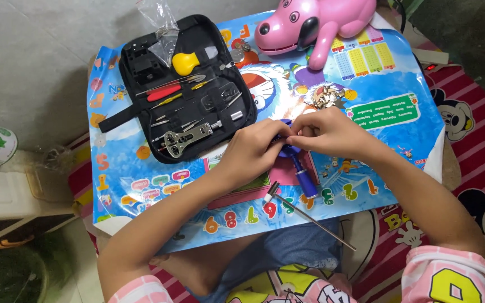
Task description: Removing links from a metal watch band using a specialized repair kit
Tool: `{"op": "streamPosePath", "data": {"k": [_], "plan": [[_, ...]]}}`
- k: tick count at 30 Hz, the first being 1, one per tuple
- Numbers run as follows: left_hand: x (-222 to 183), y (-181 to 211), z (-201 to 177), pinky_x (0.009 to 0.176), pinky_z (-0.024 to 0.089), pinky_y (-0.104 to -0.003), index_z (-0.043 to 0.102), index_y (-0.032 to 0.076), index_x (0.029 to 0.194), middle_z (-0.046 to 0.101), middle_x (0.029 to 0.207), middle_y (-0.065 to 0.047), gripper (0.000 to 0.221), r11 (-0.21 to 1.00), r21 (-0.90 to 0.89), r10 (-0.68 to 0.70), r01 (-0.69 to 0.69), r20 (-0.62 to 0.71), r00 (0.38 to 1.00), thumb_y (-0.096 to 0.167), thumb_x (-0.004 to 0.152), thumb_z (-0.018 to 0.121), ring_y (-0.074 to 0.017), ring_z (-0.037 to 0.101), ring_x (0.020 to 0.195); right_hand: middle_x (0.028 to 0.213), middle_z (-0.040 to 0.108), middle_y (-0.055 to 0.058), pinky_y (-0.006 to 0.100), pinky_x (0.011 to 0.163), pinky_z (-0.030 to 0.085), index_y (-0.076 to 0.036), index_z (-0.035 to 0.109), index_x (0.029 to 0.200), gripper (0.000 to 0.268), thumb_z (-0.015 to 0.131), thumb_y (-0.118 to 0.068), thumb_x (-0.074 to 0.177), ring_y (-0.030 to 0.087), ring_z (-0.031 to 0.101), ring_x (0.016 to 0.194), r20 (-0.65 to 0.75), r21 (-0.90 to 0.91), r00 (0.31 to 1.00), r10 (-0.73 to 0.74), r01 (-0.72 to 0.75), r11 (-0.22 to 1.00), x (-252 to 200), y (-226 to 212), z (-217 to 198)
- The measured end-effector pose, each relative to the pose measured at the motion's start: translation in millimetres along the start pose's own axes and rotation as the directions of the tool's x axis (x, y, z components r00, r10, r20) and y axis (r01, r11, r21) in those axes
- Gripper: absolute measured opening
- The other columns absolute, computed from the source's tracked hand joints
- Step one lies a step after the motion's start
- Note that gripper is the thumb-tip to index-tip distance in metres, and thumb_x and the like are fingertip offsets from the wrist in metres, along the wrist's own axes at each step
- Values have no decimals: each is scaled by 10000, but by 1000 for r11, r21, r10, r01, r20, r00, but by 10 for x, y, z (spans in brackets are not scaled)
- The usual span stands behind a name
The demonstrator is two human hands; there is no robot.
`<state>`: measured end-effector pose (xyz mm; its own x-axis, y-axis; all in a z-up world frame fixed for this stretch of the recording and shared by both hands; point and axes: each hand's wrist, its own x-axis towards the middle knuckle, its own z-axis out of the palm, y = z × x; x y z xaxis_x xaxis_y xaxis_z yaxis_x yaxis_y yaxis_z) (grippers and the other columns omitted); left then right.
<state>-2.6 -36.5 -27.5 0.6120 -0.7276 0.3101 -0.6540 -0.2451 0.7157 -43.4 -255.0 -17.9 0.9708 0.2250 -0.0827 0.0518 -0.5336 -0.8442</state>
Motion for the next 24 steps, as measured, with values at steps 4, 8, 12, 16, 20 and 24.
{"op": "streamPosePath", "data": {"k": [4,8,12,16,20,24], "plan": [[78,-113,3,790,581,-422,692,171,1025,756,912,-36,156,995,-72,-72,75,46,996,78,900,689,-309,735,943,493,611,124,351,497,419,23,792,828,83,746,-34,867,189,499,460,-22,35,999,39,-38,999,21,20,-16],[158,-218,-6,658,528,-253,701,226,1046,803,913,48,189,960,-216,-164,179,84,983,162,873,744,-117,708,645,505,650,112,311,496,429,-8,799,798,64,767,-45,840,160,506,479,-5,31,999,53,-53,998,28,38,-66],[162,-260,-22,756,552,-310,693,265,1081,803,944,95,190,993,-10,-115,117,105,988,256,897,743,-198,713,849,538,663,146,360,529,469,17,795,870,82,744,15,806,240,555,484,64,-90,996,69,-63,994,30,-35,-84],[84,-258,49,769,556,-315,660,291,1155,780,979,112,243,990,139,-41,36,33,999,312,923,728,-178,680,906,529,651,124,345,535,470,-6,795,865,82,732,16,818,222,547,484,26,-81,998,64,-62,995,37,-10,-96],[51,-309,123,648,578,-409,616,176,999,625,1011,21,154,980,187,86,-68,-91,992,255,939,733,-273,681,786,521,644,118,347,573,472,-2,792,893,129,709,35,803,226,543,475,31,-89,999,8,-5,996,27,13,-73],[39,-298,135,632,569,-341,657,171,920,619,964,44,101,964,238,156,-117,-154,976,239,986,690,-224,677,745,522,645,56,360,650,497,-46,785,898,135,726,10,790,230,594,494,10,-182,995,-100,100,978,-3,66,-48]]}}
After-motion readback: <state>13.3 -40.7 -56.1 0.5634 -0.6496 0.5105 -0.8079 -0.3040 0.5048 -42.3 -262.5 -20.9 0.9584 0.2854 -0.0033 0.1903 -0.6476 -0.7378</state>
